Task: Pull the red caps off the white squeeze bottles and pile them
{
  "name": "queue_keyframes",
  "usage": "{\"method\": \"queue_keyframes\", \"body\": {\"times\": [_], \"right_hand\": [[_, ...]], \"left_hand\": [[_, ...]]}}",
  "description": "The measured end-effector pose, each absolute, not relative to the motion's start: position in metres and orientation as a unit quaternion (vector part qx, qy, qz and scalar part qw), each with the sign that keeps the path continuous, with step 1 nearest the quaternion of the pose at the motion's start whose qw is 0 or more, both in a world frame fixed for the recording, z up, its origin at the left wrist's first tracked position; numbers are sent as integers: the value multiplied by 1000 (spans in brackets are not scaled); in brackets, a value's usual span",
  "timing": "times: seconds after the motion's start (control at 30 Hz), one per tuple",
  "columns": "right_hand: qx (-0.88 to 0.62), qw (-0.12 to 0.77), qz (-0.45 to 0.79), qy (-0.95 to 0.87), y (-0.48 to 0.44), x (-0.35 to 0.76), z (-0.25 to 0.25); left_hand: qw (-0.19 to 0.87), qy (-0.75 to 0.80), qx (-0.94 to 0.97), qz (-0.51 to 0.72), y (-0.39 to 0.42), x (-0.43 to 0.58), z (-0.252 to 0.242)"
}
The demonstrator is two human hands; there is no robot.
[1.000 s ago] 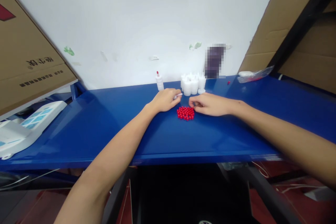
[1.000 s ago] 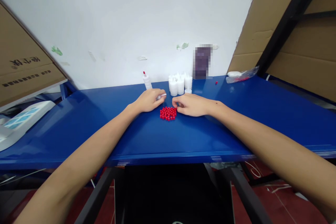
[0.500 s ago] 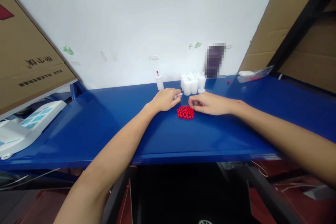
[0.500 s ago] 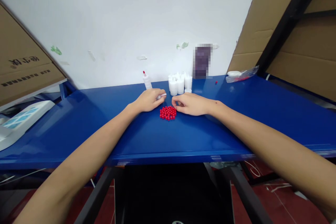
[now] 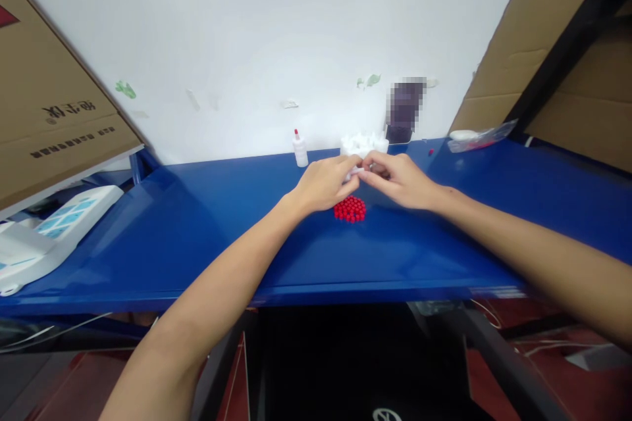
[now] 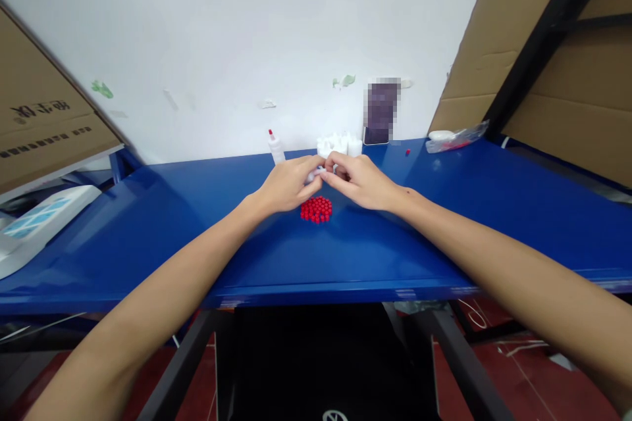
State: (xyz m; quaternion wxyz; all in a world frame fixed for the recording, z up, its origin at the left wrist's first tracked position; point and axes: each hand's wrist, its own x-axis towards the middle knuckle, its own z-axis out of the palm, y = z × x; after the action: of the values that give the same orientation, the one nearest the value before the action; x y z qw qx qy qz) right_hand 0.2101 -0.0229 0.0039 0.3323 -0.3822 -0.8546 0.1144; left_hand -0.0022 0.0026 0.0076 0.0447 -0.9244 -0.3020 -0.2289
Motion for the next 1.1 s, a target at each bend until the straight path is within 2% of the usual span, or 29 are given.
{"method": "queue_keyframes", "body": {"times": [0.2, 0.4, 0.53, 0.6, 0.8, 1.1], "right_hand": [[-386, 329, 114, -854, -26, 206, 5], [-430, 453, 129, -771, -18, 212, 7], [-487, 504, 146, -698, 7, 233, -1], [-532, 495, 115, -678, 18, 243, -6], [-610, 354, 77, -705, 27, 251, -7], [-606, 361, 52, -707, 31, 249, -13]], "left_hand": [[19, -319, -922, -219, -2, -3, 11], [12, -332, -909, -250, -1, -3, 10], [35, -359, -897, -255, 8, -8, 7], [48, -378, -891, -247, 13, -11, 5], [43, -423, -872, -241, 19, -13, 4], [40, -426, -862, -271, 21, -13, 4]]}}
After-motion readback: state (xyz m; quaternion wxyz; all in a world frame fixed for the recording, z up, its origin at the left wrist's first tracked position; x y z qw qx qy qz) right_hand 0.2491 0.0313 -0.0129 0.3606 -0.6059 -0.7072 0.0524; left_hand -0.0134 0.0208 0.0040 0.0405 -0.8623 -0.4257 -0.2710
